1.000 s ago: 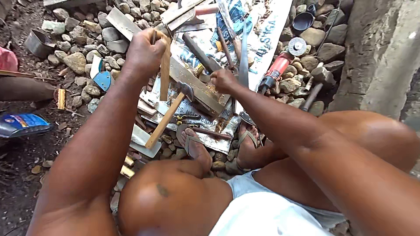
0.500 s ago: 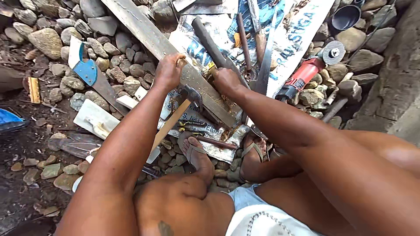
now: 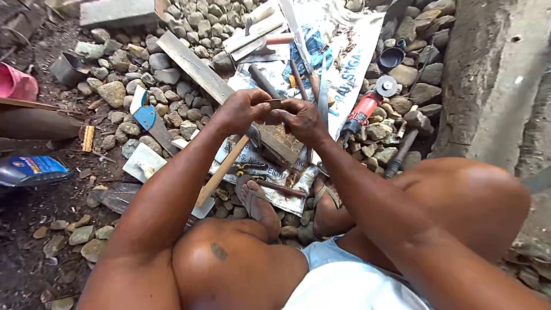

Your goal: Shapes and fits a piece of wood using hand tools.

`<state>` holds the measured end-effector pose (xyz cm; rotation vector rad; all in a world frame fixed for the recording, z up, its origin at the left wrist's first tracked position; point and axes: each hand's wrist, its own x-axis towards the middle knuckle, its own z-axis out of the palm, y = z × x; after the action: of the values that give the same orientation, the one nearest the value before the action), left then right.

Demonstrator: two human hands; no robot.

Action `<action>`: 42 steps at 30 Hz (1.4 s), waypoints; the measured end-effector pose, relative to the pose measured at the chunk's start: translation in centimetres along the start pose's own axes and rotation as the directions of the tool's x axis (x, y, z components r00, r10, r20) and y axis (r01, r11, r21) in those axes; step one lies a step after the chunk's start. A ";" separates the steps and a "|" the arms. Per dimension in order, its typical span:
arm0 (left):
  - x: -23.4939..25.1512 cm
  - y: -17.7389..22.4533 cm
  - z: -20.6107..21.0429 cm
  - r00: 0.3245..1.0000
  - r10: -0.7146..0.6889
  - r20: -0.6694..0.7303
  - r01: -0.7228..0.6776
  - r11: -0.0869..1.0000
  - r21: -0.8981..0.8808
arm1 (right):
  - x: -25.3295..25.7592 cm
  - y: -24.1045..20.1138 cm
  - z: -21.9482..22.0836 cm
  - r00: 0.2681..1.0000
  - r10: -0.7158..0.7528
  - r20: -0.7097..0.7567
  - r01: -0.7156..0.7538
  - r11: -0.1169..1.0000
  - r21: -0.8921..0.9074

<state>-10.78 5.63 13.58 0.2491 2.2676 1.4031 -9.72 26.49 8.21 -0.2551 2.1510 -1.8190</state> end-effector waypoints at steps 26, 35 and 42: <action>-9.3 10.1 4.8 0.915 0.403 0.027 -0.376 0.827 0.419 | -13.7 -6.9 -3.7 0.952 -0.248 -0.181 0.245 0.969 -0.037; -9.8 11.0 5.8 0.944 0.323 0.070 -0.319 0.829 0.459 | -13.1 -7.0 -2.2 0.834 -0.458 -0.308 0.424 0.889 -0.172; -9.3 10.5 7.1 0.913 0.401 -0.076 -0.296 0.779 0.553 | -12.7 -7.0 -0.8 0.785 -0.470 -0.404 0.395 0.881 -0.259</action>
<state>-0.14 12.58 22.88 0.7851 2.8556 0.9389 1.41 30.25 16.70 -0.4289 2.7620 -2.1203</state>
